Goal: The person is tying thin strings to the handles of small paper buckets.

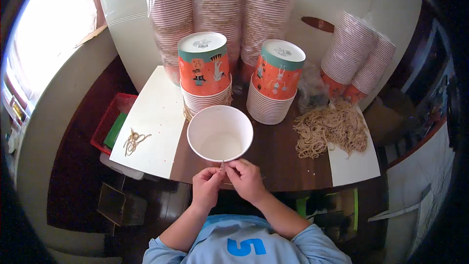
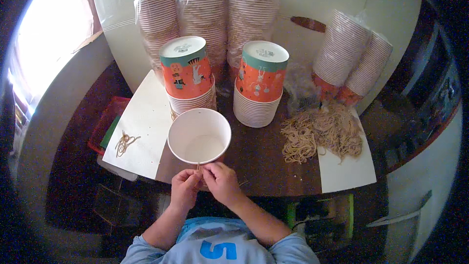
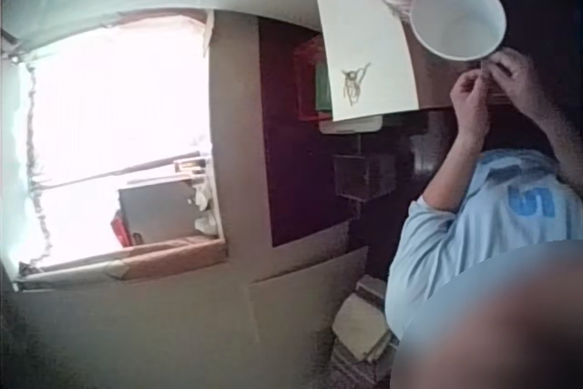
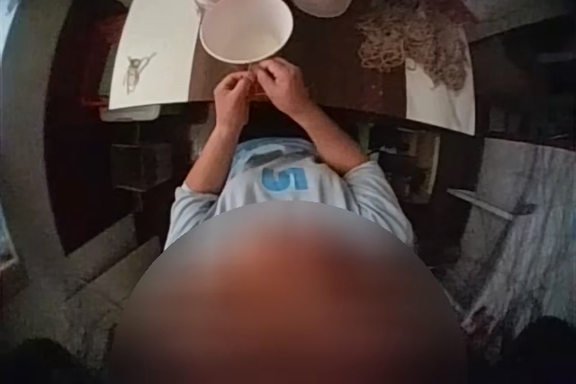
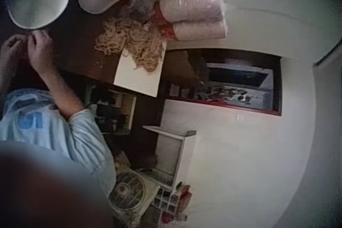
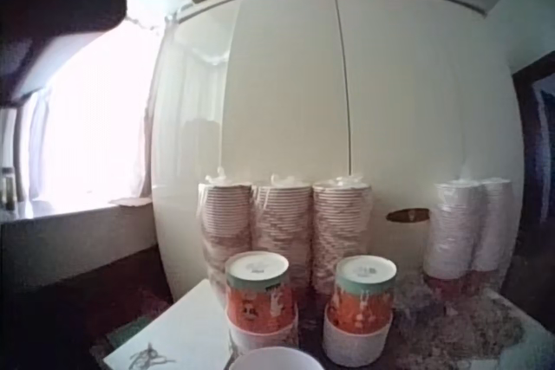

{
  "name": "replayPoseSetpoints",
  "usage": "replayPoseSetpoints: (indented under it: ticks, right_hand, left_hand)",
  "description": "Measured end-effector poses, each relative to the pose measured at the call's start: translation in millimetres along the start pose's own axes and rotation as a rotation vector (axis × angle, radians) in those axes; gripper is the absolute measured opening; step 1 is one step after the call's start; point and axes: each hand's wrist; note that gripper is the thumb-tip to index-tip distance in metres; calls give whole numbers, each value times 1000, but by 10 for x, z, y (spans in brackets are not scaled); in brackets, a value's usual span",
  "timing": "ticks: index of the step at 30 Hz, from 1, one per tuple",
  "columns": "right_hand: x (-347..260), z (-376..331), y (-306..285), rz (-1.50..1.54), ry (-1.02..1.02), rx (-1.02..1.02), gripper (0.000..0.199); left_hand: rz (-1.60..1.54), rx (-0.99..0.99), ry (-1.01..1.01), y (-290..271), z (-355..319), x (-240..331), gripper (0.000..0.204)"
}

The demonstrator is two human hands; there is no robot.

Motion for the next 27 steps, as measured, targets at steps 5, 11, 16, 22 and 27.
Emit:
replayPoseSetpoints:
  ticks: [5,11,16,22,27]
  right_hand:
    - [-49,44,-16,122,77,-140,11]
    - [-67,39,-35,621,551,-148,17]
    - [-5,52,-25,448,465,-183,17]
    - [-21,37,-34,-14,28,-80,12]
    - [-82,23,-65,161,126,-71,8]
  left_hand:
    - [-47,-17,-85,-35,-37,41,16]
    - [-4,0,-103,2,-94,181,13]
    - [-24,-20,-124,-50,-116,204,11]
    - [-76,-38,-55,-81,-133,166,10]
    - [86,-5,16,-70,-152,171,8]
Point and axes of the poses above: each hand's wrist, its own z-axis towards the middle knuckle, its own y-axis out of the palm, x = y × z, and after that the axes turned 4 degrees about -y, right-handed
